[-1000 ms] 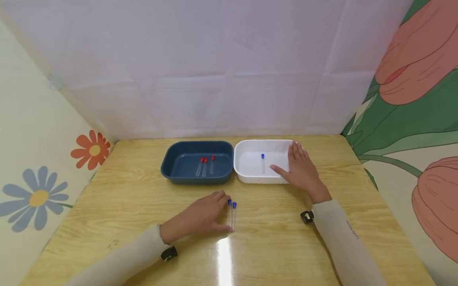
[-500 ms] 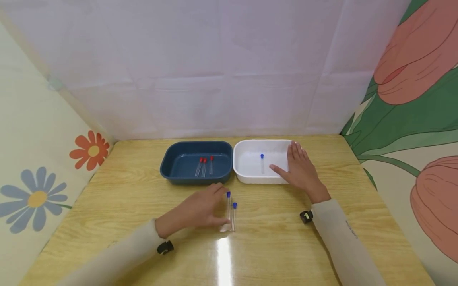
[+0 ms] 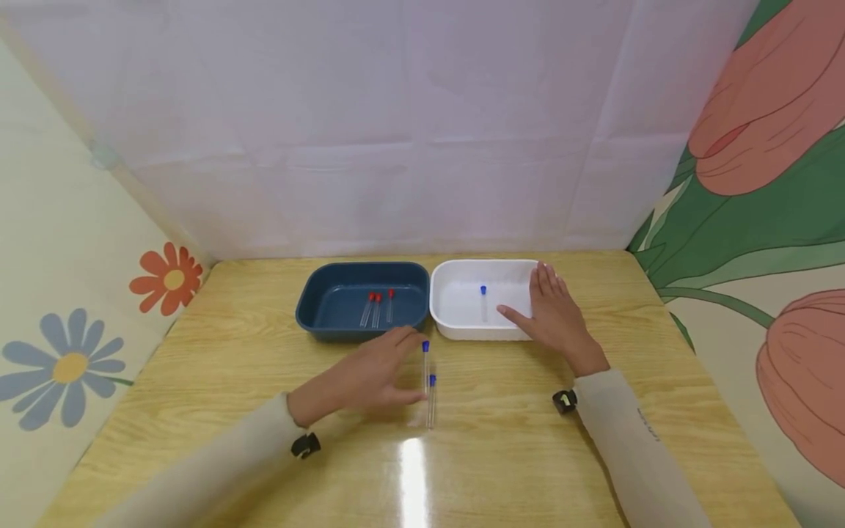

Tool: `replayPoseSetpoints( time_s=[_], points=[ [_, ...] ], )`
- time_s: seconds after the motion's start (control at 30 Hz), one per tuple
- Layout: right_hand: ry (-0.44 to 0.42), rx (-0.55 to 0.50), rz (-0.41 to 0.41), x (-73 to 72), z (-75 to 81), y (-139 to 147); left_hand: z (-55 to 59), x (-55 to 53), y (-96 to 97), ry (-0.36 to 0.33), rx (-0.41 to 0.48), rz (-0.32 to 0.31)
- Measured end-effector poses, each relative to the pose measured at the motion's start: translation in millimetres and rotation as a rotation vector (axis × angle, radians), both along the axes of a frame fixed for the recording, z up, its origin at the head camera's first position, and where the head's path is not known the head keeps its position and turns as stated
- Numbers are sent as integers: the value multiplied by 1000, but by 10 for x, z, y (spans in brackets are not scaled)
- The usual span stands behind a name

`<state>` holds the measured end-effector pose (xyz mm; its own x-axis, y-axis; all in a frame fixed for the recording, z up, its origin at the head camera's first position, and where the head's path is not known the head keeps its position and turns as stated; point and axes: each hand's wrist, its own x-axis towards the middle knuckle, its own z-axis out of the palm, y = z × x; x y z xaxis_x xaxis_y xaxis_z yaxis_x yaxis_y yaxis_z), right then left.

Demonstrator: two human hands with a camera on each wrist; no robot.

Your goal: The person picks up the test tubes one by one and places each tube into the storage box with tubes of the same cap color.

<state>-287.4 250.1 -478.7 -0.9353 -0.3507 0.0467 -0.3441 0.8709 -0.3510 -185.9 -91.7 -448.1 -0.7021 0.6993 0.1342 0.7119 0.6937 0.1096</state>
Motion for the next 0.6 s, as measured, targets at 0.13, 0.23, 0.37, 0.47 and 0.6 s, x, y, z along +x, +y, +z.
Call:
replayPoseSetpoints(
  time_s=[0.13,0.23,0.37,0.47,0.6],
  points=[
    [3,4,-3,-12,-18,3,67,-45,12,42,-2,-25],
    [7,3,-2,-13,-19,5,112,-81,28,72,-7,-50],
    [9,5,2,-5,-10,2,164,-124,50,73,-21,-66],
    [9,5,5,-1,-5,0,186,-157,66,53,-37,-54],
    [10,11,4,-2,-7,3,202,-202,88,46,-44,-50]
  ],
)
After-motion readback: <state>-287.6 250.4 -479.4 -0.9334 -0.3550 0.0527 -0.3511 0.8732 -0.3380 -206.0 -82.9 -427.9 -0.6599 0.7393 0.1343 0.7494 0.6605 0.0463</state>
